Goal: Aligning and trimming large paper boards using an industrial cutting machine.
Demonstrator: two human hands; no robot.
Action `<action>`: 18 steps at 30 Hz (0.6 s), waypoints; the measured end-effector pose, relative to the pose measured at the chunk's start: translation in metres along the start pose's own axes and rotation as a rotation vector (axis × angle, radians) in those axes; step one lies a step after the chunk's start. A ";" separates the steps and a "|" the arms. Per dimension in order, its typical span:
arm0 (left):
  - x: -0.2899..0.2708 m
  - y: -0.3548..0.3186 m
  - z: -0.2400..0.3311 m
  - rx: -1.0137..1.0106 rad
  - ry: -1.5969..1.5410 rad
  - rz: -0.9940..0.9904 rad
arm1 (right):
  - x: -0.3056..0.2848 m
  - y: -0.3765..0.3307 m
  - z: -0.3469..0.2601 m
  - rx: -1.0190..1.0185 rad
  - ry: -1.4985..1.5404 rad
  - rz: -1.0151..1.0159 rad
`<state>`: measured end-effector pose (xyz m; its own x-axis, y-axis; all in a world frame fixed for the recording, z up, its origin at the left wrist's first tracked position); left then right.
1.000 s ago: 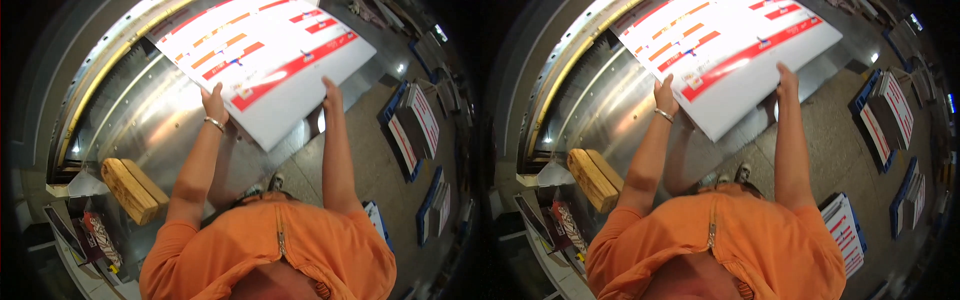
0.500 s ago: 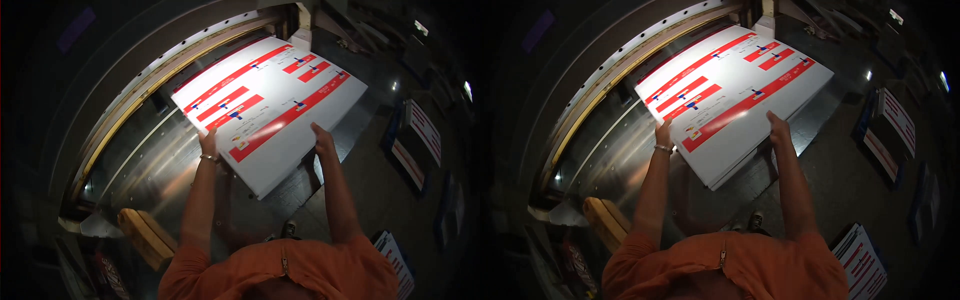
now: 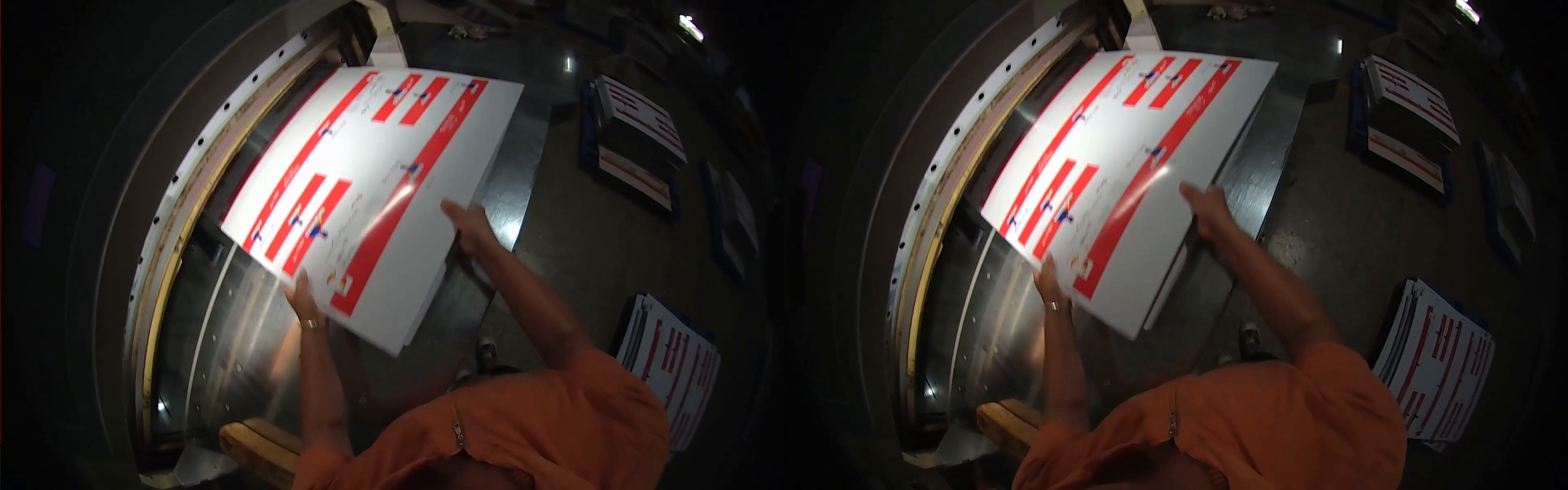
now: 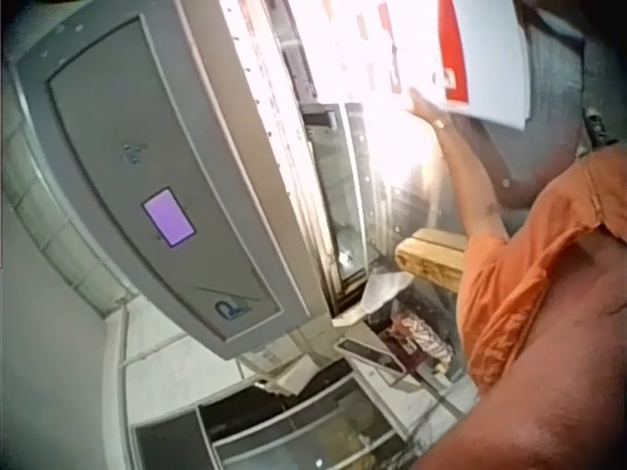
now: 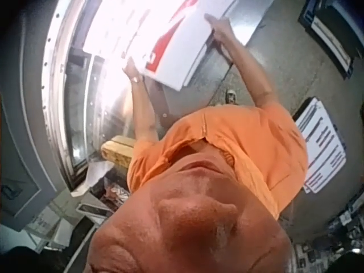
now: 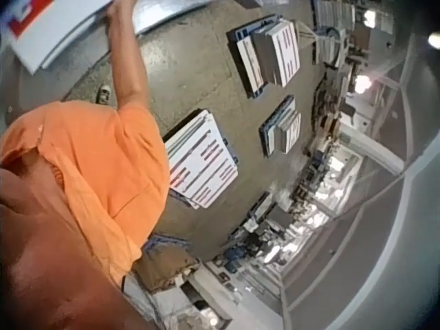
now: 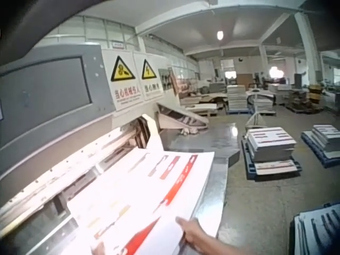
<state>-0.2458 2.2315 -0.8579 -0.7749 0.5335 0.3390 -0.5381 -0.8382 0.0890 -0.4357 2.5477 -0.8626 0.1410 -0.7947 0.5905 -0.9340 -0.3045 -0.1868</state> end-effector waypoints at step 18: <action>-0.010 0.037 -0.024 0.020 -0.034 0.011 | 0.046 -0.043 0.073 0.280 0.114 -0.226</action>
<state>-0.2658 2.1977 -0.8806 -0.7689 0.5201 0.3718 -0.5224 -0.8464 0.1036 -0.3656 2.4862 -0.8846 0.2813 -0.6325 0.7217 -0.7556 -0.6096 -0.2398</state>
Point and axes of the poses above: each hand's wrist, its own y-axis towards the middle knuckle, its own x-axis out of the palm, z = x × y, the point moved 3 cm from there along y, towards the middle knuckle, and after that the axes turned 3 degrees about z, right-handed, at the moved point
